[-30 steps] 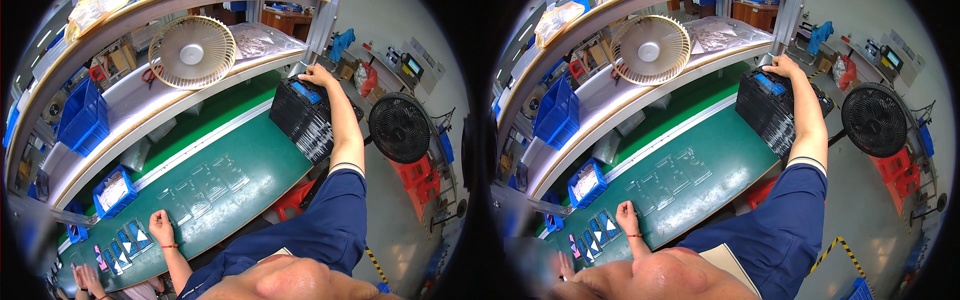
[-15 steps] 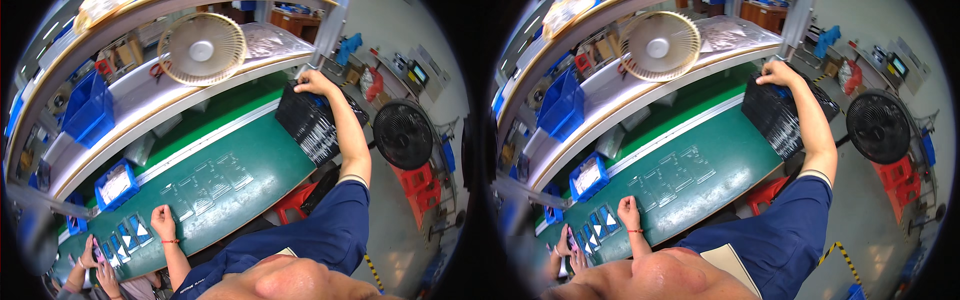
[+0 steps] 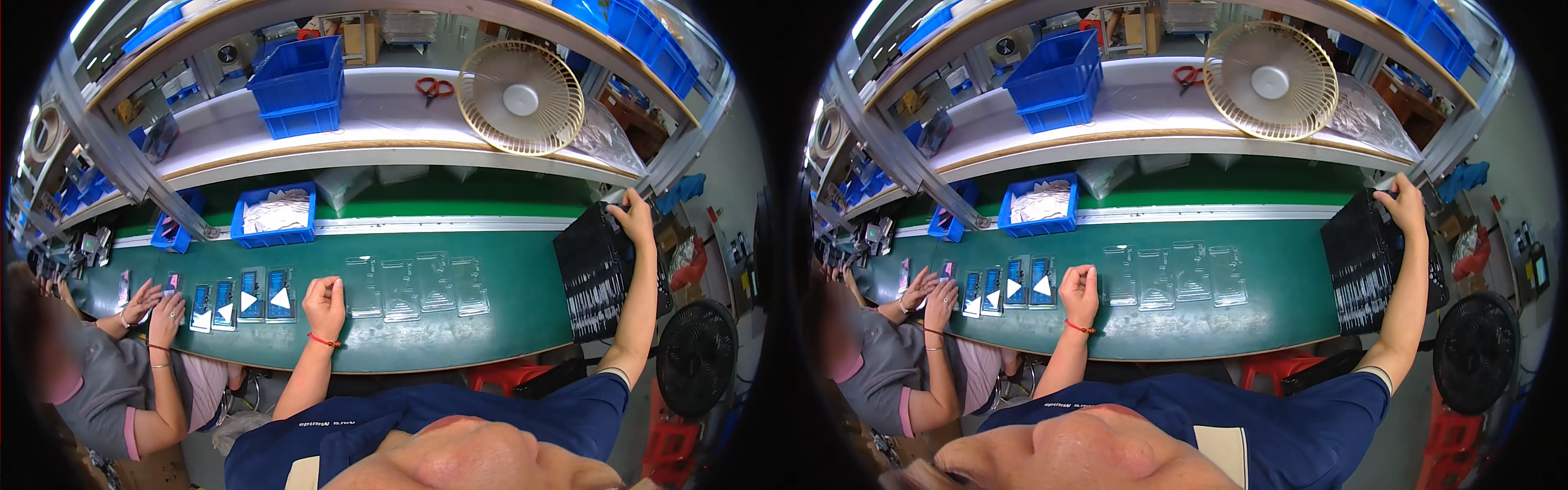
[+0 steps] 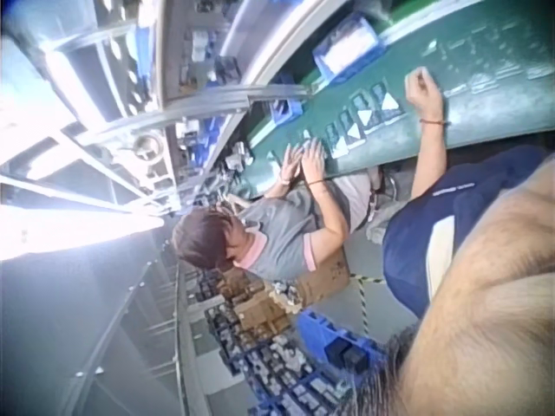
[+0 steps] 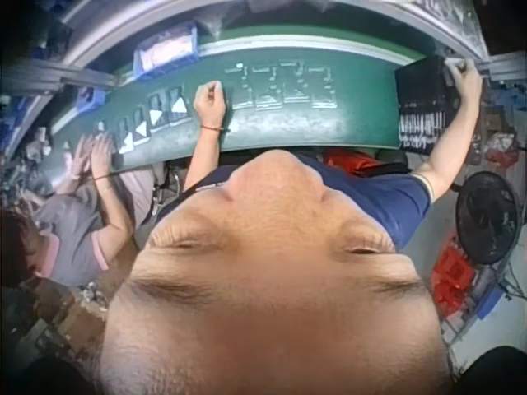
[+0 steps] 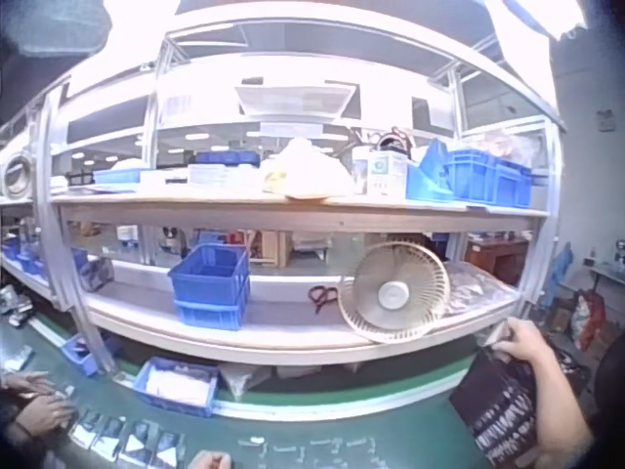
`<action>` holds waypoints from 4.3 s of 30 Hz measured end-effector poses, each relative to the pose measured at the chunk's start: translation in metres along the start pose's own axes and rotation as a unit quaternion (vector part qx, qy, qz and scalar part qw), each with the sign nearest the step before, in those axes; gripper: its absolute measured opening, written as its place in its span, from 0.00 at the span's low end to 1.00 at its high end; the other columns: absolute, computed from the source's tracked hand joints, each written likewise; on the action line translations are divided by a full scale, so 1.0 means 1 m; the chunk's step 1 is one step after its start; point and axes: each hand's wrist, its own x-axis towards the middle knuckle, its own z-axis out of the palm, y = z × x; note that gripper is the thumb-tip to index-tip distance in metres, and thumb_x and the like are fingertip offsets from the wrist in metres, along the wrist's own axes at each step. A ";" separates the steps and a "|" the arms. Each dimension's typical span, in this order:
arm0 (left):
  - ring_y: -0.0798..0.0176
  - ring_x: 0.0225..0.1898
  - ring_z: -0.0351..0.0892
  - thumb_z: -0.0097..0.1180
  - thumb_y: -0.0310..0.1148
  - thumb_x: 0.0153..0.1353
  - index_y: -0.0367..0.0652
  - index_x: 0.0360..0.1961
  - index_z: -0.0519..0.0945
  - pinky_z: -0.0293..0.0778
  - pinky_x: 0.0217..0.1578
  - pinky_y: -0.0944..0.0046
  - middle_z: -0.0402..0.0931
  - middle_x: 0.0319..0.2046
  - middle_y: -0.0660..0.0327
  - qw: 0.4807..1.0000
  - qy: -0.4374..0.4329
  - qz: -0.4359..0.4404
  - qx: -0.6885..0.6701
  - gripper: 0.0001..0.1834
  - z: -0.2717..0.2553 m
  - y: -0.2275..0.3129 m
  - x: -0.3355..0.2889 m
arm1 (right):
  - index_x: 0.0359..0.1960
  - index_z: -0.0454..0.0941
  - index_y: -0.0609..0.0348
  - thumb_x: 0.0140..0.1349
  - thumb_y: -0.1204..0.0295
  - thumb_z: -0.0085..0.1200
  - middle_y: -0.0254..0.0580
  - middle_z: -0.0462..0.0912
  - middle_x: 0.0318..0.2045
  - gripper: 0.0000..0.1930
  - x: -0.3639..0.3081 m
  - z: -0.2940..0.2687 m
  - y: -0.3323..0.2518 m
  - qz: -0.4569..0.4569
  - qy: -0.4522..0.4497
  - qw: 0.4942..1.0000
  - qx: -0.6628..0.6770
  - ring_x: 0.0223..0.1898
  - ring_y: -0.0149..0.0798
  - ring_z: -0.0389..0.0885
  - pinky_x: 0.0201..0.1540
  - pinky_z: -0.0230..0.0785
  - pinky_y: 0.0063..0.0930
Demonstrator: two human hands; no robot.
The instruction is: The recorder is assembling components by placing small items into plastic trays.
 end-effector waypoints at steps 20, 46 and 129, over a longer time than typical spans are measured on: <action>0.59 0.53 0.74 0.52 0.21 0.62 0.38 0.56 0.68 0.76 0.53 0.50 0.73 0.50 0.57 0.653 -0.370 -0.399 -0.527 0.20 0.016 0.039 -0.056 | 0.42 0.75 0.60 0.51 0.71 0.67 0.34 0.76 0.38 0.18 -0.151 0.175 -0.367 -0.034 -0.277 0.742 0.609 0.39 0.28 0.73 0.44 0.68 0.23; 0.42 0.57 0.71 0.39 0.28 0.70 0.32 0.62 0.57 0.78 0.51 0.51 0.65 0.58 0.41 0.711 -0.198 -0.368 -0.566 0.21 -0.058 0.008 -0.036 | 0.39 0.79 0.52 0.49 0.62 0.65 0.39 0.75 0.34 0.17 -0.134 0.234 -0.405 -0.234 -0.085 0.937 0.244 0.39 0.43 0.72 0.43 0.60 0.38; 0.39 0.69 0.48 0.61 0.44 0.56 0.48 0.60 0.71 0.45 0.66 0.42 0.54 0.66 0.44 0.892 -0.336 0.060 0.297 0.31 -0.037 0.022 -0.004 | 0.49 0.77 0.53 0.54 0.67 0.60 0.41 0.71 0.37 0.19 -0.176 0.198 -0.300 -0.116 -0.067 0.971 0.198 0.42 0.45 0.67 0.48 0.59 0.38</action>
